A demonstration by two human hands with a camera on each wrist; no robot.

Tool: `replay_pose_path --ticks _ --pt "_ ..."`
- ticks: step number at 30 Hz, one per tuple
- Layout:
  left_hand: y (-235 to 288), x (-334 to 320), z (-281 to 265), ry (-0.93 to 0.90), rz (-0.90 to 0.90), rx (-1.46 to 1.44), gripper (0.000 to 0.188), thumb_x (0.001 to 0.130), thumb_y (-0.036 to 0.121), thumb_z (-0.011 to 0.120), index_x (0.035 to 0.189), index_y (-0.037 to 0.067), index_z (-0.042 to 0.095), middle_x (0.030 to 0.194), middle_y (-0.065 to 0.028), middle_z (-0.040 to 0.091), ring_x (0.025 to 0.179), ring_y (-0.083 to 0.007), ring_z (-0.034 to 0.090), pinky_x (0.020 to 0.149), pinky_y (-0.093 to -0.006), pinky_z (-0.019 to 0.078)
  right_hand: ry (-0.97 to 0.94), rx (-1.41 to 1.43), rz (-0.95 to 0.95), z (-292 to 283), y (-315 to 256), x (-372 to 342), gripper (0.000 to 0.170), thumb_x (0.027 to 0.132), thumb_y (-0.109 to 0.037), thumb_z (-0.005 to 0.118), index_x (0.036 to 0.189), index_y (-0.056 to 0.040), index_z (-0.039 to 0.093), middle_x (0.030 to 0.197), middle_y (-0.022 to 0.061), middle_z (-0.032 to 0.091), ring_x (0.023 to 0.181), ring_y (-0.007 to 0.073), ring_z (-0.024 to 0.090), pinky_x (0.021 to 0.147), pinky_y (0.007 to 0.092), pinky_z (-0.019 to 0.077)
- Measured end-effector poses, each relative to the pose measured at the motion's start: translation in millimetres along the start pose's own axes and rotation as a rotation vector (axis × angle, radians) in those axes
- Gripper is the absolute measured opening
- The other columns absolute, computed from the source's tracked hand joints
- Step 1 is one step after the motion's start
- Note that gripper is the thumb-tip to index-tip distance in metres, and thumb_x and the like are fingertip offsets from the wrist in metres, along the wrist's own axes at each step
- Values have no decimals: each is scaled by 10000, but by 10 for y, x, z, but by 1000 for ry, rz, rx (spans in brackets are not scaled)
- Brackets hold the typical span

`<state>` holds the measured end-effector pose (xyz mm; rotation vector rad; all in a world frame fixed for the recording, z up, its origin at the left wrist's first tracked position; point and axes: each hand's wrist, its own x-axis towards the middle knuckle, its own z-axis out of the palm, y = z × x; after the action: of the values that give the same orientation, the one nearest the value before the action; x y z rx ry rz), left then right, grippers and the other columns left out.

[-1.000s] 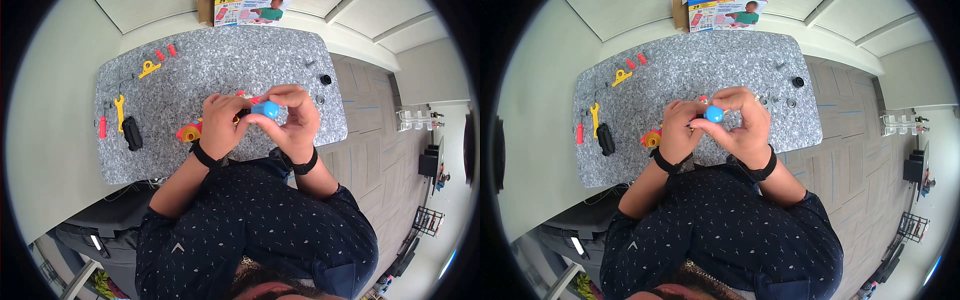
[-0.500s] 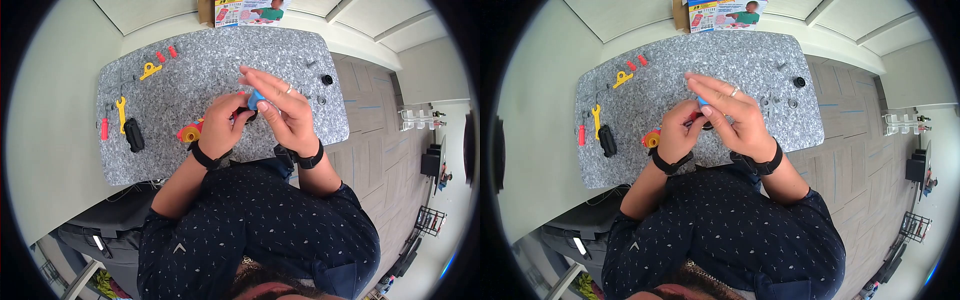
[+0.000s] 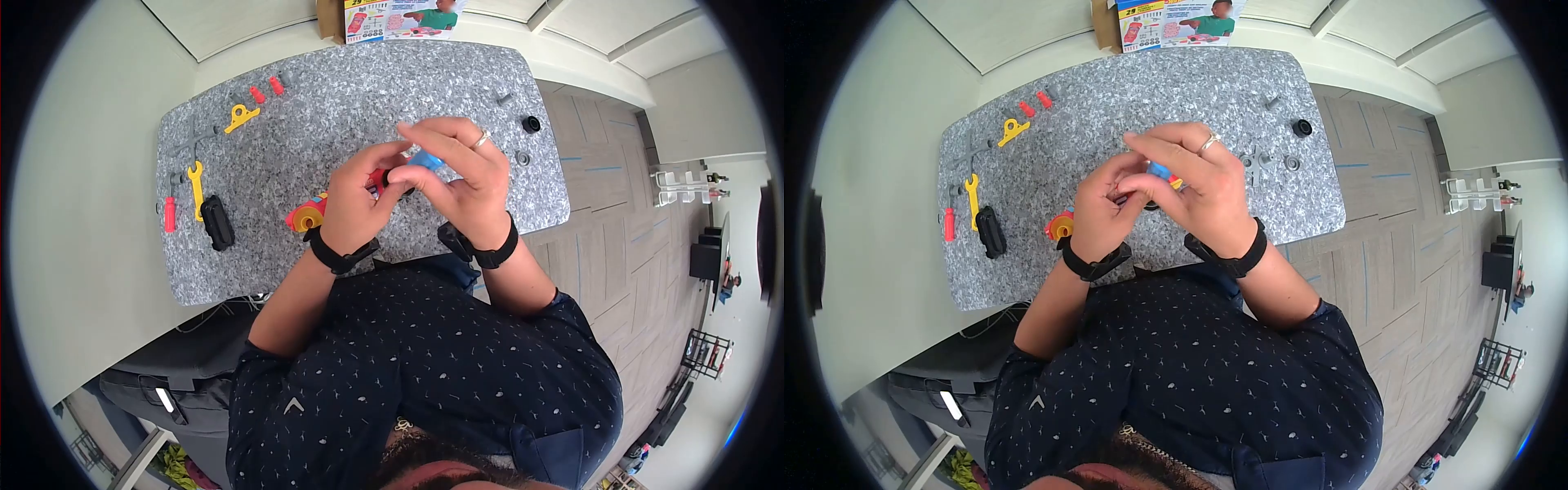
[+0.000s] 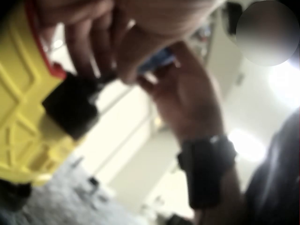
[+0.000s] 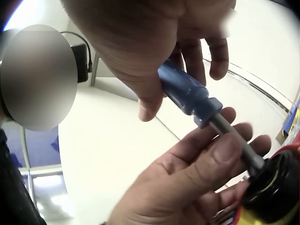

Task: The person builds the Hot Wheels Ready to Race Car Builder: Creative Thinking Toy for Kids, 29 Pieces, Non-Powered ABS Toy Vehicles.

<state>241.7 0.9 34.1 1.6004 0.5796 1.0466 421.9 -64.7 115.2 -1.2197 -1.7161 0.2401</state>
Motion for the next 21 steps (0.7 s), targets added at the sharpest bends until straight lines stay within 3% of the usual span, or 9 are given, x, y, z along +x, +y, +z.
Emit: replay_pose_path --ticks 4,8,11,15,21 --pt "-50 3 -62 -33 -14 22 431 997 -49 759 1419 29 717 1120 -131 832 1008 -186 809 882 -335 621 25 161 -4 91 -39 83 550 921 -80 884 1458 -68 765 1415 193 751 1206 359 772 987 418 637" --pt "95 13 2 -6 9 8 436 1005 -59 739 1433 14 704 1132 -139 837 1040 -199 821 901 -333 627 12 -34 45 49 50 -5 603 913 -112 899 1491 -53 736 1440 198 739 1240 371 754 1029 448 623" --pt "3 -7 -3 -13 -43 -17 440 1003 -64 732 1436 4 696 1140 -155 835 1045 -212 827 903 -335 630 61 -111 -31 27 -75 113 574 907 -101 903 1463 -73 763 1368 186 778 1180 346 780 987 420 643" --pt "21 1 -67 -41 3 94 432 1002 -53 734 1429 -5 694 1139 -156 834 1032 -215 829 894 -338 630 66 117 -42 128 69 58 547 848 -137 954 1376 -104 814 1231 130 815 1057 285 803 862 364 656" --pt "41 0 -66 -77 -30 117 428 995 -26 747 1420 2 702 1115 -151 820 902 -227 797 830 -342 611 125 -96 -35 145 78 37 468 846 -135 960 1297 -104 838 1125 74 808 947 232 788 776 350 632"
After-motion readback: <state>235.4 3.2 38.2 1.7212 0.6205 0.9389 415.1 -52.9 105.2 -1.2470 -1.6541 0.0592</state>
